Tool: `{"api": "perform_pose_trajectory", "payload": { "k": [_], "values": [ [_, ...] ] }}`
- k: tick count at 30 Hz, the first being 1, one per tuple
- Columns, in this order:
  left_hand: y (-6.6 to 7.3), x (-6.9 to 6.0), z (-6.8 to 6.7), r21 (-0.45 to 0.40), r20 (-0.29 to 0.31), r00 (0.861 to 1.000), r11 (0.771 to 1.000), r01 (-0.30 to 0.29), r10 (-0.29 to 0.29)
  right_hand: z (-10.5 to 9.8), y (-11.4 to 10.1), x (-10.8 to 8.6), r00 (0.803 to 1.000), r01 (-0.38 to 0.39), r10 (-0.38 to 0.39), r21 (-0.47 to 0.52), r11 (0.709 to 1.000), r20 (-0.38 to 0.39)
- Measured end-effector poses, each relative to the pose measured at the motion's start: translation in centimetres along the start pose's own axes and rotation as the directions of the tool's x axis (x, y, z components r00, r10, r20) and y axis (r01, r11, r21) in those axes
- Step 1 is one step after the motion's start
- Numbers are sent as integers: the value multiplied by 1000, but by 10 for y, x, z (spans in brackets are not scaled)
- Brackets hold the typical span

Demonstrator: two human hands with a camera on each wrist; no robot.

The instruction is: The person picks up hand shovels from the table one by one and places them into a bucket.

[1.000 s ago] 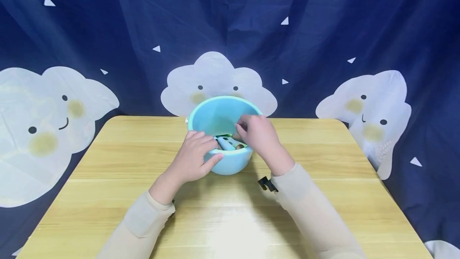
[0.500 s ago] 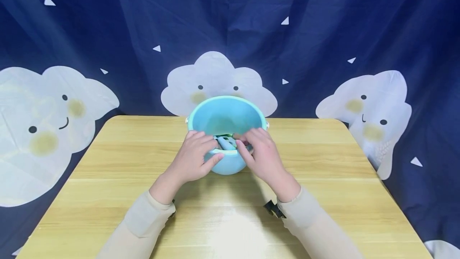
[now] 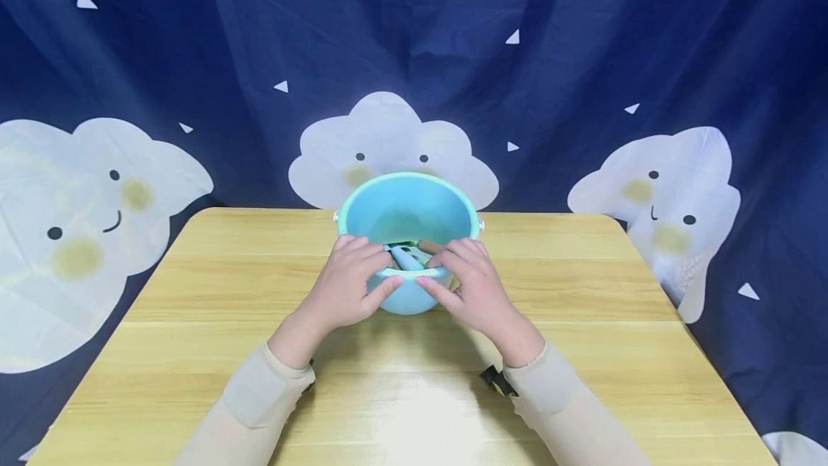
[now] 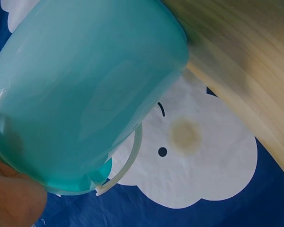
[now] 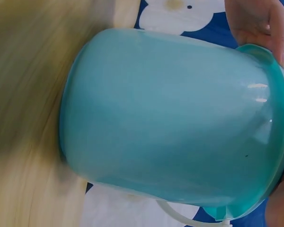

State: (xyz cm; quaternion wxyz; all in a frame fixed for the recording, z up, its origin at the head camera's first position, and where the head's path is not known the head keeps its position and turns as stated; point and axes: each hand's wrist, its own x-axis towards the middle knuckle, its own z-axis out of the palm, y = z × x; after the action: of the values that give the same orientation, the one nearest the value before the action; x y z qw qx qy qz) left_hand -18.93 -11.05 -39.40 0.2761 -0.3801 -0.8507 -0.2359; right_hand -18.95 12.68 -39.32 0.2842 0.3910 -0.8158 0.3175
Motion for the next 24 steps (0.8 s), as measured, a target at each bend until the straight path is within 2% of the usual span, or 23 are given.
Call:
{"api": "perform_pose_trajectory", "payload": {
  "k": [5, 11, 18, 24],
  "values": [
    [0, 1, 1, 7, -3, 1000, 1000, -5, 5, -1, 3, -1, 1000, 22, -22, 9, 1000, 2],
    [-1, -1, 0, 28, 9, 1000, 1000, -13, 12, -4, 1, 1, 1000, 12, -12, 12, 1000, 25],
    [1, 2, -5, 21, 42, 999, 1000, -14, 14, -14, -1, 7, 994, -24, 21, 29, 999, 106],
    [2, 4, -12, 1, 126, 992, 1000, 16, -16, -25, 0, 12, 976, -28, 27, 4, 1000, 216]
  ]
}}
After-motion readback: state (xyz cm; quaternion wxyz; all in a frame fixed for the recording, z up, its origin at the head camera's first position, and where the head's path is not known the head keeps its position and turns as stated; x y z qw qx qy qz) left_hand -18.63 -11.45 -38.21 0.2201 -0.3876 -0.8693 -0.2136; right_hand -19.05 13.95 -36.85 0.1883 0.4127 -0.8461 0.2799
